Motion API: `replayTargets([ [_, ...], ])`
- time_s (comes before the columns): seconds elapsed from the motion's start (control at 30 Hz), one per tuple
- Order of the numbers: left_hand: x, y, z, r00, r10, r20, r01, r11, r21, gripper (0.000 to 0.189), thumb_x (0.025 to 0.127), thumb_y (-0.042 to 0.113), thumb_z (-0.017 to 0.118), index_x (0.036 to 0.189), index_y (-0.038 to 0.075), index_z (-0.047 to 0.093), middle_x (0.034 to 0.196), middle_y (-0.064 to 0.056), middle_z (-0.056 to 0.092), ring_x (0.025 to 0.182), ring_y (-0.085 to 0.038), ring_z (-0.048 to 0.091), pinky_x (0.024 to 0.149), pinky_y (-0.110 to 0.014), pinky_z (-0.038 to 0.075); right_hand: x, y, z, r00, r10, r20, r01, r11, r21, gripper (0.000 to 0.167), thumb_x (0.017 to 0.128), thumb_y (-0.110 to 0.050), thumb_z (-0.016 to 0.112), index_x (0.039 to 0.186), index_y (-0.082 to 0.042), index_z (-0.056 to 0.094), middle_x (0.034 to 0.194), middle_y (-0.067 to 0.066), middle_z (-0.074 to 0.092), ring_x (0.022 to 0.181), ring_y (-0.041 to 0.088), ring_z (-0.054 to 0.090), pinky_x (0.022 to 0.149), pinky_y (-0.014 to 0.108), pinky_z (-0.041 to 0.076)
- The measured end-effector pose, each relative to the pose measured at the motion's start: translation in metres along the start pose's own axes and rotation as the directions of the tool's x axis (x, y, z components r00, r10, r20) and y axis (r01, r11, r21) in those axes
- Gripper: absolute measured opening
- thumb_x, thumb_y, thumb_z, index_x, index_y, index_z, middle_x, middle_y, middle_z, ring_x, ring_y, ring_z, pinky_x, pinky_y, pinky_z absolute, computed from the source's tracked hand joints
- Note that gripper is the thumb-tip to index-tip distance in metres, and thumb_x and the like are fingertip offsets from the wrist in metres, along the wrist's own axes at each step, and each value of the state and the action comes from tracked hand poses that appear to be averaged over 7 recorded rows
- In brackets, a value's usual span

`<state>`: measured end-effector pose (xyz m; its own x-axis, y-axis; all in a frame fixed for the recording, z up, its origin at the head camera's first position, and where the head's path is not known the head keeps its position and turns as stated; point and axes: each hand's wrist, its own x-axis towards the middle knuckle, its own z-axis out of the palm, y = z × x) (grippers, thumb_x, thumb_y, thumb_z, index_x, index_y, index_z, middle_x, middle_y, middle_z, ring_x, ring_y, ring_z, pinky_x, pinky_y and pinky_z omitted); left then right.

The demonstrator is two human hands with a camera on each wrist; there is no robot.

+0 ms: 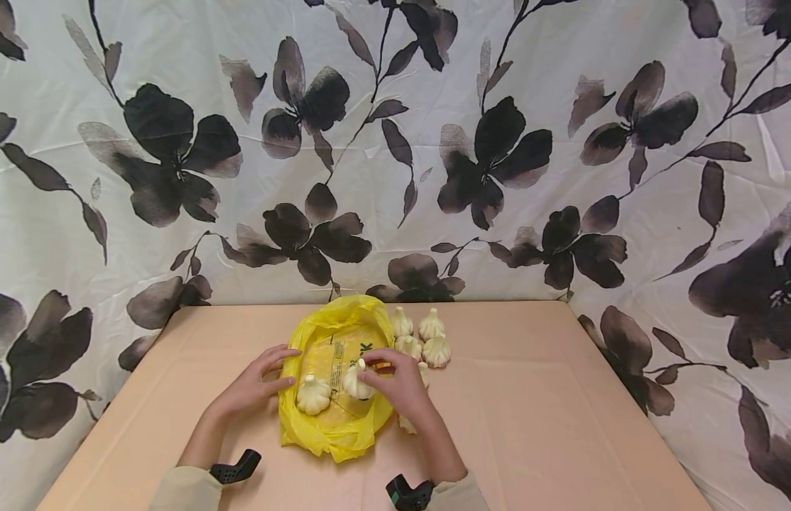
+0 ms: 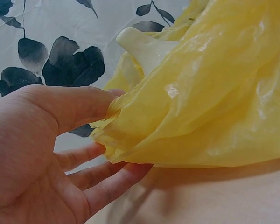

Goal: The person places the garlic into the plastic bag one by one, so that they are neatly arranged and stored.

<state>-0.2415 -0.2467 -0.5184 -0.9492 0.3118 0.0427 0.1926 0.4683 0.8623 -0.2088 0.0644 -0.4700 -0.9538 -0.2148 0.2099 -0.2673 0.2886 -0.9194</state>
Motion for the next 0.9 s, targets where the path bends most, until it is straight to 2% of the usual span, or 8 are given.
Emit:
replayTargets([
  [0.3,0.001,-0.002,0.0,1.0,0.0,0.0,0.0,1.0,0.019,0.053,0.09,0.026,0.069,0.139,0.017,0.051,0.157,-0.018,0.022,0.136,-0.046,0.038,0.111,-0.065,0.028,0.002,0.004,0.008,0.999,-0.038,0.031,0.038,0.999,-0.008,0.027,0.082,-0.019,0.077,0.108,-0.012,0.072,0.105,0.005,0.071,0.099,0.023,0.065,0.087,0.032,0.057],
  [0.5,0.0,-0.002,0.0,1.0,-0.011,0.001,0.011,1.0,0.019,0.053,0.09,0.025,0.069,0.139,0.015,0.051,0.157,-0.018,0.022,0.136,-0.046,0.038,0.111,-0.065,0.028,0.002,0.006,0.014,0.998,-0.022,0.064,0.022,1.0,-0.004,0.029,0.084,-0.015,0.075,0.112,-0.007,0.07,0.109,0.008,0.071,0.103,0.029,0.064,0.089,0.038,0.055],
  [0.67,0.001,-0.003,0.0,1.0,-0.005,0.001,0.005,1.0,0.024,0.052,0.09,0.025,0.068,0.138,0.016,0.051,0.157,-0.018,0.022,0.136,-0.046,0.038,0.11,-0.065,0.029,-0.004,-0.012,0.014,0.993,-0.028,0.112,0.027,1.0,0.006,0.028,0.086,-0.008,0.071,0.112,0.0,0.068,0.11,0.016,0.069,0.105,0.036,0.062,0.092,0.049,0.053],
  [0.77,0.001,-0.003,0.0,1.0,0.003,-0.001,-0.003,1.0,0.017,0.053,0.09,0.024,0.069,0.138,0.016,0.051,0.157,-0.018,0.022,0.135,-0.046,0.039,0.11,-0.065,0.029,-0.008,-0.024,0.013,0.991,-0.029,0.129,0.028,1.0,0.008,0.027,0.086,-0.007,0.071,0.111,0.002,0.068,0.111,0.016,0.068,0.104,0.037,0.062,0.091,0.048,0.054],
  [0.9,0.001,-0.004,0.0,1.0,0.013,-0.002,-0.013,1.0,0.018,0.053,0.089,0.024,0.069,0.139,0.015,0.051,0.157,-0.019,0.023,0.134,-0.046,0.04,0.11,-0.066,0.027,-0.008,-0.021,0.016,0.99,-0.031,0.135,0.029,1.0,0.01,0.025,0.085,-0.006,0.071,0.109,0.002,0.069,0.111,0.016,0.068,0.103,0.038,0.062,0.09,0.045,0.055],
])
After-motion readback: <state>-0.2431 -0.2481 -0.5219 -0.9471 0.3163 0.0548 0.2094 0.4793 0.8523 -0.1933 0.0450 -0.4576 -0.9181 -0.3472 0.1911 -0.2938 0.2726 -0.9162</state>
